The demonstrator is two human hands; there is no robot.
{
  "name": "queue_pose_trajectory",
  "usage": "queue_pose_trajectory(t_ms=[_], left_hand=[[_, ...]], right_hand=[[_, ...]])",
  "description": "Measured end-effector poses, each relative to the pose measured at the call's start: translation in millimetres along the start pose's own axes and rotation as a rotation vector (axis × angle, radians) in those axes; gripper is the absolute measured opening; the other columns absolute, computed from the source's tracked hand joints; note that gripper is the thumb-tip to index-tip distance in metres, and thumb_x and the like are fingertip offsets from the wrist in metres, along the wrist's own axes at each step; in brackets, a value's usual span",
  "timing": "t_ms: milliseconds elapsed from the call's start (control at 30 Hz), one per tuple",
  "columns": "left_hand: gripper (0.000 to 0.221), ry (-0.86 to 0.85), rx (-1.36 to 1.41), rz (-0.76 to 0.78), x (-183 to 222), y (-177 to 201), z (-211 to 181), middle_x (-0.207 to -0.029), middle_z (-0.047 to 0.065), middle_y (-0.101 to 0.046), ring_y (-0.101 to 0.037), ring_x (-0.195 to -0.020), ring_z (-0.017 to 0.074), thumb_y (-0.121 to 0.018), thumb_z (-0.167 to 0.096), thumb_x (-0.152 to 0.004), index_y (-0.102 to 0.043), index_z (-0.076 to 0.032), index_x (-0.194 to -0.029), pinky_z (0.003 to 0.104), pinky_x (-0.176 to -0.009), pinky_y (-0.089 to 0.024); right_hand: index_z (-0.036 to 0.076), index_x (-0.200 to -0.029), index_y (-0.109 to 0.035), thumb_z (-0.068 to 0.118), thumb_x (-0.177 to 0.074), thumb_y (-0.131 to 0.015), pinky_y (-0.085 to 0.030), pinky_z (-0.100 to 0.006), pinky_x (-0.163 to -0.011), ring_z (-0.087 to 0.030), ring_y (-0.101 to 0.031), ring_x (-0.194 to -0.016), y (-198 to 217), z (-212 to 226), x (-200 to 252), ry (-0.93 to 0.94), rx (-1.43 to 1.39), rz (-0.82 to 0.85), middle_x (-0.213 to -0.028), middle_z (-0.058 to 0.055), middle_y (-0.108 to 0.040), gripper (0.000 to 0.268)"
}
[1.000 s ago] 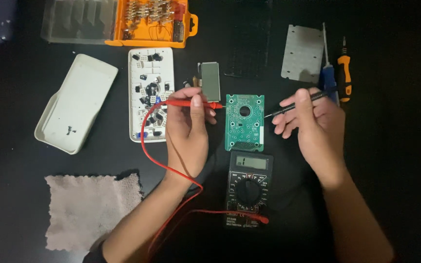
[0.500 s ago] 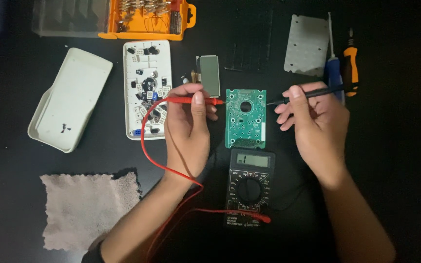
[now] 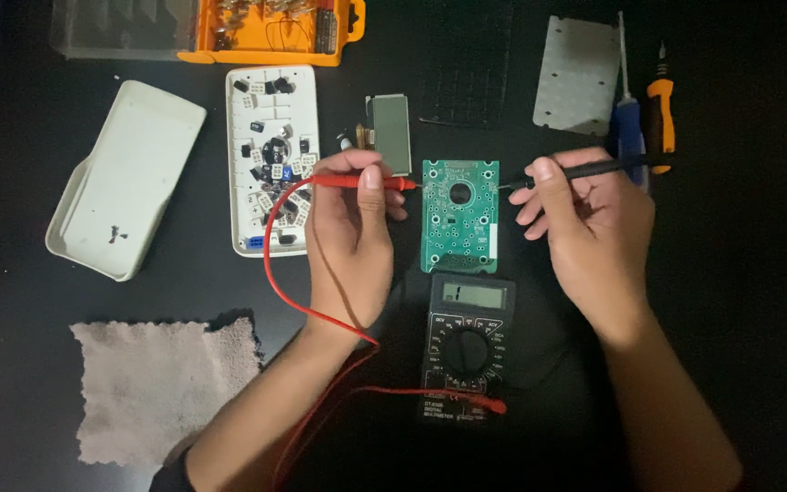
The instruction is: Testing various points on a circuit board using a digital multimeter to diagnose issues.
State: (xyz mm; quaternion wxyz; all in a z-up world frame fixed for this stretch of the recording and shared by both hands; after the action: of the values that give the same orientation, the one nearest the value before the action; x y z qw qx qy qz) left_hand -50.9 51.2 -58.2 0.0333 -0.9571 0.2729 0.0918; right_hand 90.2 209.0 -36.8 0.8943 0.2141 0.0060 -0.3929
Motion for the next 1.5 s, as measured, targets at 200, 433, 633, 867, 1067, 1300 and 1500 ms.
queue_pose_trajectory(t_ms=[200, 433, 633, 867, 1067, 1300, 1500], left_hand=[[0.021, 0.007, -0.002, -0.010, 1, 0, 0, -0.096, 0.013, -0.054, -0.065, -0.082, 0.0211, -0.046, -0.014, -0.109, -0.050, 0.004, -0.119, 0.033, -0.068, -0.063], [0.022, -0.020, -0.053, -0.020, 0, 0, 0, -0.095, 0.014, -0.056, -0.066, -0.079, 0.0219, -0.046, -0.015, -0.109, -0.052, 0.004, -0.118, 0.033, -0.066, -0.064], [0.020, 0.003, -0.055, -0.023, 0, 0, -4, -0.095, 0.016, -0.057, -0.066, -0.080, 0.0229, -0.046, -0.013, -0.108, -0.052, 0.005, -0.116, 0.033, -0.065, -0.063], [0.018, 0.010, -0.069, -0.001, -1, -1, -3, -0.094, 0.015, -0.056, -0.065, -0.080, 0.0230, -0.046, -0.011, -0.108, -0.050, 0.005, -0.116, 0.036, -0.065, -0.064], [0.018, 0.003, -0.072, -0.019, 0, -2, -5, -0.094, 0.015, -0.056, -0.066, -0.078, 0.0228, -0.046, -0.012, -0.108, -0.051, 0.005, -0.114, 0.034, -0.066, -0.064], [0.018, -0.025, -0.080, -0.016, 0, 0, -3, -0.094, 0.016, -0.057, -0.067, -0.079, 0.0235, -0.047, -0.012, -0.108, -0.052, 0.005, -0.113, 0.033, -0.065, -0.064], [0.019, -0.015, -0.065, -0.014, 1, 0, -1, -0.095, 0.016, -0.057, -0.066, -0.079, 0.0226, -0.048, -0.013, -0.108, -0.052, 0.004, -0.114, 0.034, -0.066, -0.064]], right_hand=[[-0.015, -0.105, -0.061, 0.008, -0.115, -0.055, -0.060, -0.035, -0.052, -0.031, -0.072, -0.066, -2, -9, 1, 0.000, -0.019, 0.004, -0.082, -0.031, -0.069, 0.027], [-0.016, -0.106, -0.060, 0.005, -0.115, -0.056, -0.060, -0.035, -0.052, -0.031, -0.072, -0.065, -2, -3, 1, -0.004, -0.016, -0.004, -0.083, -0.032, -0.070, 0.024], [-0.017, -0.106, -0.060, 0.003, -0.113, -0.059, -0.061, -0.036, -0.051, -0.032, -0.073, -0.063, -1, -5, 2, 0.032, -0.022, -0.020, -0.082, -0.033, -0.070, 0.021], [-0.016, -0.105, -0.061, 0.003, -0.112, -0.058, -0.061, -0.035, -0.050, -0.032, -0.073, -0.064, -1, -8, 2, 0.021, -0.042, -0.029, -0.080, -0.033, -0.069, 0.021], [-0.014, -0.108, -0.060, 0.005, -0.112, -0.059, -0.061, -0.036, -0.053, -0.031, -0.072, -0.065, 0, -6, 3, -0.002, -0.048, -0.029, -0.081, -0.031, -0.070, 0.019], [-0.010, -0.108, -0.062, 0.006, -0.113, -0.059, -0.061, -0.034, -0.054, -0.027, -0.071, -0.066, -2, -14, 4, 0.002, -0.067, -0.023, -0.080, -0.028, -0.069, 0.018], [-0.010, -0.108, -0.063, 0.005, -0.112, -0.061, -0.061, -0.034, -0.055, -0.026, -0.071, -0.066, 0, -6, 4, 0.005, -0.067, -0.034, -0.080, -0.027, -0.070, 0.016]])
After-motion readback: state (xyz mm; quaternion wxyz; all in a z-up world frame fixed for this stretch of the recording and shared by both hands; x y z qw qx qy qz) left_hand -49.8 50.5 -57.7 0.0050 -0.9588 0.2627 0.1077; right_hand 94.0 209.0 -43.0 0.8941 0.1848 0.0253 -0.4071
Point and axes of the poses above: each hand's wrist, its own x-axis away from the middle knuckle, its own y-axis out of the back of the hand, z = x × y, the point moved 4 cm from there along -x, towards the middle knuckle
